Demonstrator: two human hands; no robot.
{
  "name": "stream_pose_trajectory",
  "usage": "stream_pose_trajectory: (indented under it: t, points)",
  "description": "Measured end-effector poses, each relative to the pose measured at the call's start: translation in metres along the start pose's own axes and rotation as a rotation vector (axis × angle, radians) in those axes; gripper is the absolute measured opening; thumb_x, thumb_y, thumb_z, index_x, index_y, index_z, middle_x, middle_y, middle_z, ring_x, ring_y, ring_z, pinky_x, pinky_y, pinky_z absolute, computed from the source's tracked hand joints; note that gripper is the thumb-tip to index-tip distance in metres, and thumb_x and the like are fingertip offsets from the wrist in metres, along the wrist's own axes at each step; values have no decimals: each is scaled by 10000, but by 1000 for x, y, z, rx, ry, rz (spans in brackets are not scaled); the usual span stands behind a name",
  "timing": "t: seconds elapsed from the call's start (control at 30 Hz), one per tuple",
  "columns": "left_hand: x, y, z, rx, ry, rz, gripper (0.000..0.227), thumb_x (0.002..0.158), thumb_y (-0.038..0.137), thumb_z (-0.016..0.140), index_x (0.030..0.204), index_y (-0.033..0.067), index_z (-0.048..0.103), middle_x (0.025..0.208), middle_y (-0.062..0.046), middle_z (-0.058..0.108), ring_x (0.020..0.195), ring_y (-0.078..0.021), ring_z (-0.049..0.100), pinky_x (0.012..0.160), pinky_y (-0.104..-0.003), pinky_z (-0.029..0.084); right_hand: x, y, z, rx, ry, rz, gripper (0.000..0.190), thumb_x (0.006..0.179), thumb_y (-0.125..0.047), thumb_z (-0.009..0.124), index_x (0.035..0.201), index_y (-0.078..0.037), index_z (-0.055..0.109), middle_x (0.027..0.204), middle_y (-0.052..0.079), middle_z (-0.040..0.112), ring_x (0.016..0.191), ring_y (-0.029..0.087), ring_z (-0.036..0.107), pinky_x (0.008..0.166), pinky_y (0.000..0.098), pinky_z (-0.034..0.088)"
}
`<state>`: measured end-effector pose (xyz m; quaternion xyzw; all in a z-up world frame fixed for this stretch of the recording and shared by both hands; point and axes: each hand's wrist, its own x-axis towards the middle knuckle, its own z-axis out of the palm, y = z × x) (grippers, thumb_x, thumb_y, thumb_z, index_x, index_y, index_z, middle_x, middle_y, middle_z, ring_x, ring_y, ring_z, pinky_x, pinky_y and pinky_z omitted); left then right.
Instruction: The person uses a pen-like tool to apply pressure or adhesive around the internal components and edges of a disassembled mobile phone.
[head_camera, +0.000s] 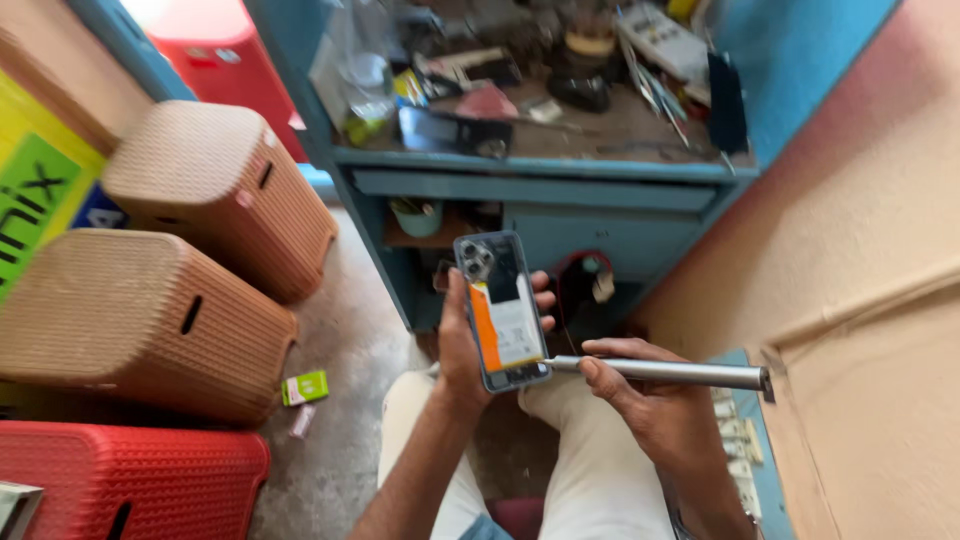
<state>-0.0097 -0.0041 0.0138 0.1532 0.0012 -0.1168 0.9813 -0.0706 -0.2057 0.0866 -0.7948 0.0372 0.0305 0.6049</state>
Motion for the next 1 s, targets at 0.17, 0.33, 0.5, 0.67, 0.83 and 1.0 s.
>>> stream_pose_trajectory:
  t: [0.17,0.33,0.5,0.67,0.83,1.0]
  points:
    - [-1,2,7,29,-56,47,784,1051,669,306,1454,32,521,1348,-249,625,1134,-346,692,892,-495,625,-7,-20,8,-79,34,-9,245,836,-151,803,1049,-30,802,788,50,759,706,90,663,603,220,518]
    - [2,-1,-3,98,-31,57,805,1055,672,295,1450,9,527,1336,-260,632,1120,-349,700,860,-471,639,-9,-13,9,-108,56,-55,243,845,-171,802,1051,-41,799,807,46,774,701,81,677,601,208,530]
    - [0,-4,0,123,-44,87,772,1062,654,302,1449,24,526,1312,-265,635,1091,-332,708,835,-449,648,-10,-15,13,-146,46,-70,252,828,-176,818,1045,-49,808,819,51,781,695,85,671,589,218,521]
    - [-1,-4,3,165,-33,114,758,1066,640,307,1435,15,529,1293,-258,647,1074,-324,715,818,-436,652,-9,-14,13,-168,28,-146,240,835,-174,819,1039,-47,806,855,56,791,709,90,675,602,222,528]
    - [0,-6,2,212,-27,123,744,1083,620,306,1435,3,530,1282,-238,661,1065,-304,714,813,-414,649,-9,-10,9,-235,-6,-275,232,824,-146,833,1025,-39,794,896,66,801,737,115,721,628,239,557]
    - [2,-11,1,328,22,125,755,1067,623,308,1433,0,527,1306,-224,655,1065,-285,710,814,-390,646,-3,-5,7,-243,-76,-426,236,827,-114,838,1043,-40,778,935,70,796,792,131,750,677,249,587]
